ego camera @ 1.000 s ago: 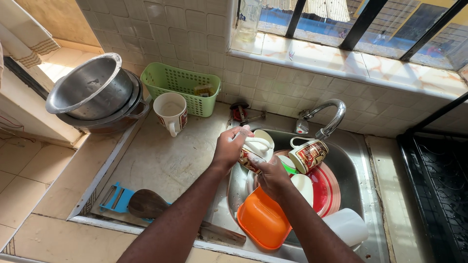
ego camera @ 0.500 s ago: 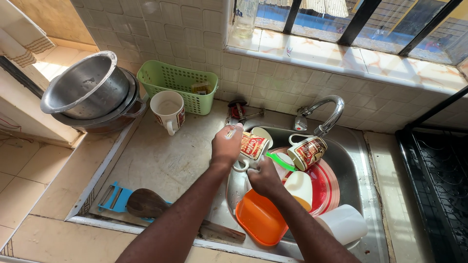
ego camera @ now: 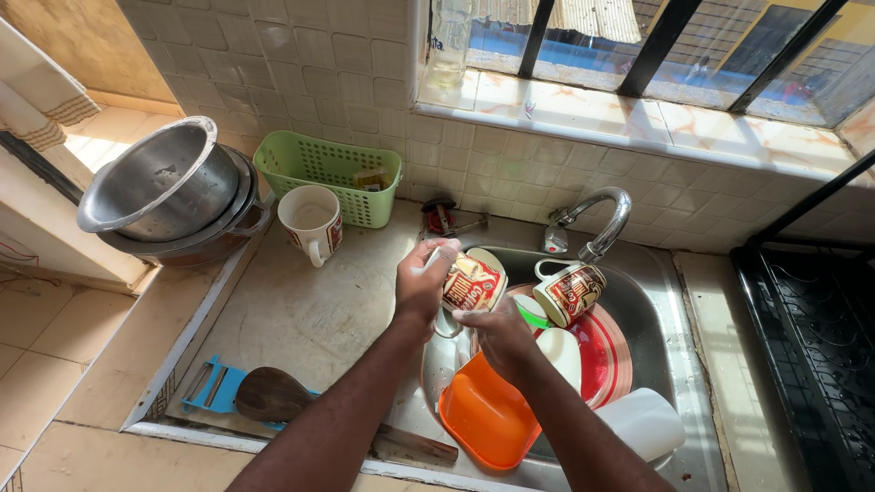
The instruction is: Washing and rinsing ceramic mugs in a kitchen sink using a sponge.
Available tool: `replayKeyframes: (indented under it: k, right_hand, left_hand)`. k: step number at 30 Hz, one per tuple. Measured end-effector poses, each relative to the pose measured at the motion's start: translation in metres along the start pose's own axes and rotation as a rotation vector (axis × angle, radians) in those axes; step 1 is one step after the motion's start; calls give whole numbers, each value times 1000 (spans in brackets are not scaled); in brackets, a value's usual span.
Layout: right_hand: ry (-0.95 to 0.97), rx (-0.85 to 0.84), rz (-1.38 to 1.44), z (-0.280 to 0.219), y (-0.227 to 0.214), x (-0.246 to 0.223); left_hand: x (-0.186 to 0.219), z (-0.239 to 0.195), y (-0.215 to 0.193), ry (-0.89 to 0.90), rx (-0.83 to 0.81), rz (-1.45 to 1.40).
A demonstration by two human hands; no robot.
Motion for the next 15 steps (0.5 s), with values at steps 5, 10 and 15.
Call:
replayKeyframes:
  k: [5,10,15]
  right_hand:
    - [-75,-95,-421,6,-15,4]
    - [-72,-22,-360,7,-14,3]
    - [23,-12,271,15,-18,-1]
  left_hand:
    - [-29,23,-8,-311,11,-132]
    - [-23,20,-6,-235,85,-4]
    - [-6,10,-9,801,207,468]
Point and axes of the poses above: each hand's wrist, its own z-axis towards the middle knuckle, its own y-axis out of the palm, x = y × z, the point moved 1 cm from there along z, towards the middle knuckle, and after that the axes turned 9 degrees about z, right-handed, at the moved point
